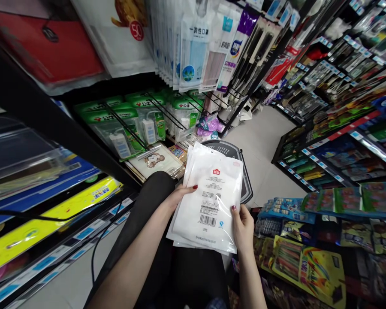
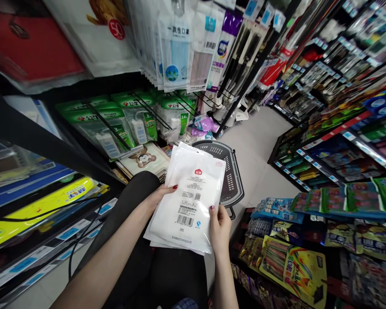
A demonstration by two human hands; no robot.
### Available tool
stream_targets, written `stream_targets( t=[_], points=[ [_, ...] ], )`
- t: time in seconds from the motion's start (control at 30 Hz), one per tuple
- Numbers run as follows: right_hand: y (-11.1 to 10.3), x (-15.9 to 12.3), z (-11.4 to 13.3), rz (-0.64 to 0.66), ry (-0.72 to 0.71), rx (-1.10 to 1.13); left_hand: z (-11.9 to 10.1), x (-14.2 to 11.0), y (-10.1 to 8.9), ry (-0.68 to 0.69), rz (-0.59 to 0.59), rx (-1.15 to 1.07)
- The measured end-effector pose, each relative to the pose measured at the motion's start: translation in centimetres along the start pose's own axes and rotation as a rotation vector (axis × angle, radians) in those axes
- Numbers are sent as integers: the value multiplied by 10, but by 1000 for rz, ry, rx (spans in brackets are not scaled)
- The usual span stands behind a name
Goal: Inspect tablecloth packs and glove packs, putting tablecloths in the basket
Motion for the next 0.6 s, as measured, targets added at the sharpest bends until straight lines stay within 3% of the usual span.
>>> stream_targets(
  t=[0.17,0.43,0.53,0.6],
  points=[
    [-4,4,-13,-14,9,178,-1,1,-6,15,-45,13],
    [-13,6,-45,-96,168,374,0,4,-7,32,-47,81],
    [-15,8,-46,-126,175,413,-1,4,-7,50,-66,88],
    [-28,10,-39,-180,161,390,-2,4,-6,59,-65,87]
  ],
)
Point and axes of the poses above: each hand's wrist, its own x-axis towards the middle knuckle, its own y-axis out of the palm, z = x × y, the point moved 9 cm from there along x, towards the middle knuckle, and after that the axes turned 9 degrees about -x, right-handed, at the moved point
